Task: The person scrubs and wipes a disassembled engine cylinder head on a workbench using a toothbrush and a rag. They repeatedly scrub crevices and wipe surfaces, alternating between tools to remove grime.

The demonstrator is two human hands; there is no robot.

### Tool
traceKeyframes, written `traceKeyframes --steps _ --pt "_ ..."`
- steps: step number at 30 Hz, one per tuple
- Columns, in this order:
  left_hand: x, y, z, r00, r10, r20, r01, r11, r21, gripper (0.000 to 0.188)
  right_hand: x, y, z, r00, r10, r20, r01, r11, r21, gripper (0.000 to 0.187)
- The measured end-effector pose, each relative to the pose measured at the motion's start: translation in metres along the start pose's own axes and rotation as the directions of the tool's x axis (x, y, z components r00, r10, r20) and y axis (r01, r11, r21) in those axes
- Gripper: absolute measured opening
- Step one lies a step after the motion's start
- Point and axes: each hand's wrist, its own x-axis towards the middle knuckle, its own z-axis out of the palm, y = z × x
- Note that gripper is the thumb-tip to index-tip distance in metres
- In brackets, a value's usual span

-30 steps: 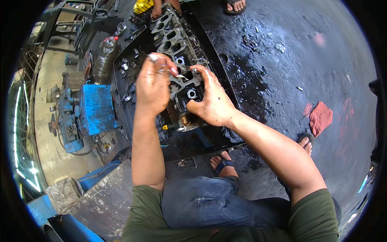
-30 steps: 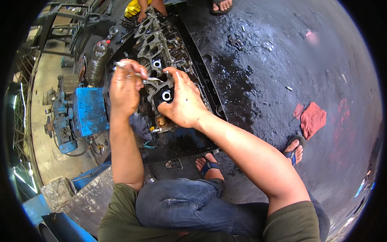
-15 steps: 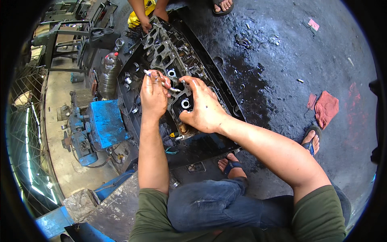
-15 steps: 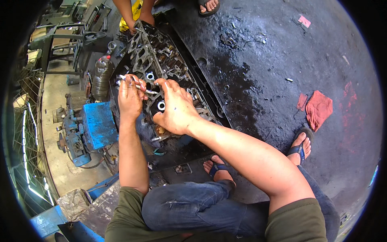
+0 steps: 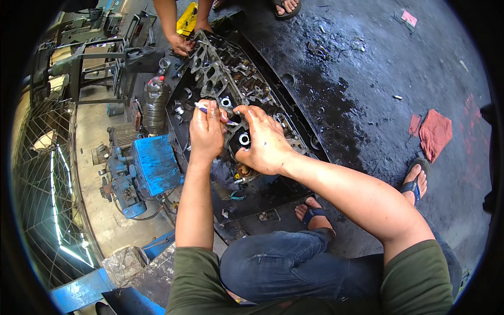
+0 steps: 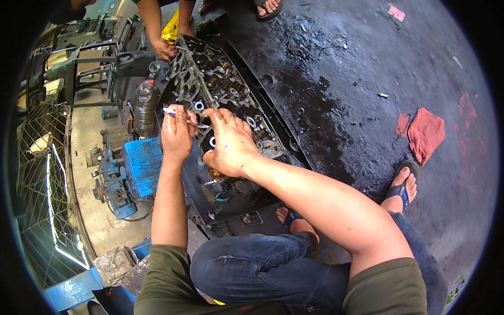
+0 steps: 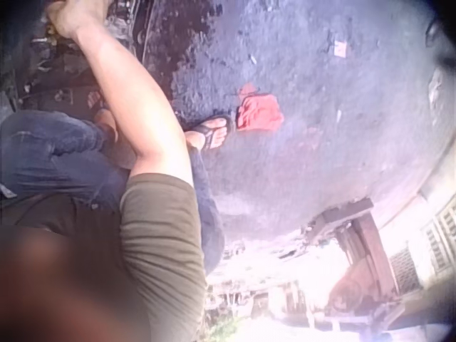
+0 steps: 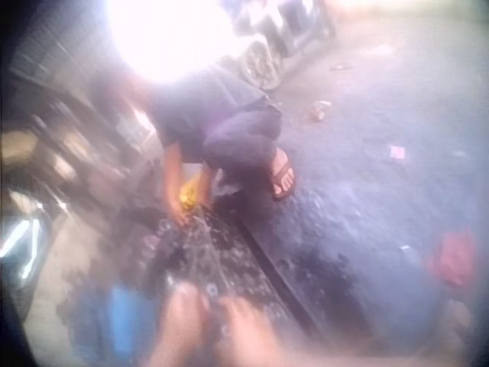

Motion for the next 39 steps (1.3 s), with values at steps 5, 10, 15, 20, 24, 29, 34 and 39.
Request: traceKeyframes --steps 5,10,15,20,24,29,34,39 --pt "0.005 -0.011 -0.001 0.953 0.164 -0.257 -0.157 0.987 0.048 0.031 0.000 0.004 0.004 1.000 -0.010 -0.005 0.010 1.000 -0.008 0.093" --pt "0.005 -0.024 0.002 0.972 0.192 -0.136 -0.189 0.981 0.031 0.024 0.002 0.002 0.006 1.000 0.003 -0.024 -0.003 1.000 -0.008 0.091" --pt "0.005 -0.016 -0.026 0.953 0.151 -0.262 -0.187 0.975 -0.116 0.031 0.001 0.000 -0.002 0.999 0.004 0.034 -0.005 1.000 0.013 0.094" --pt "-0.051 -0.042 -0.097 0.798 0.102 -0.594 -0.259 0.948 -0.185 0.032 0.004 0.020 0.009 0.995 -0.093 0.028 0.093 0.996 -0.002 0.095" --pt "-0.151 -0.134 -0.093 0.556 -0.267 -0.787 0.013 0.950 -0.313 0.038 -0.015 0.057 -0.001 0.965 -0.181 -0.191 0.219 0.954 0.206 0.075" --pt "-0.254 -0.214 0.009 0.331 -0.780 -0.531 0.184 0.606 -0.774 0.043 -0.108 0.128 -0.037 0.660 -0.031 0.750 0.456 0.811 -0.368 0.049" --pt "-0.262 -0.209 0.060 0.377 -0.840 -0.391 0.075 0.449 -0.891 0.039 -0.136 0.160 0.039 0.834 0.198 0.515 0.183 0.781 -0.597 0.060" --pt "-0.255 -0.197 0.040 0.540 -0.714 -0.445 0.050 0.555 -0.830 0.036 -0.115 0.167 0.051 0.869 0.290 0.400 0.063 0.738 -0.672 0.057"
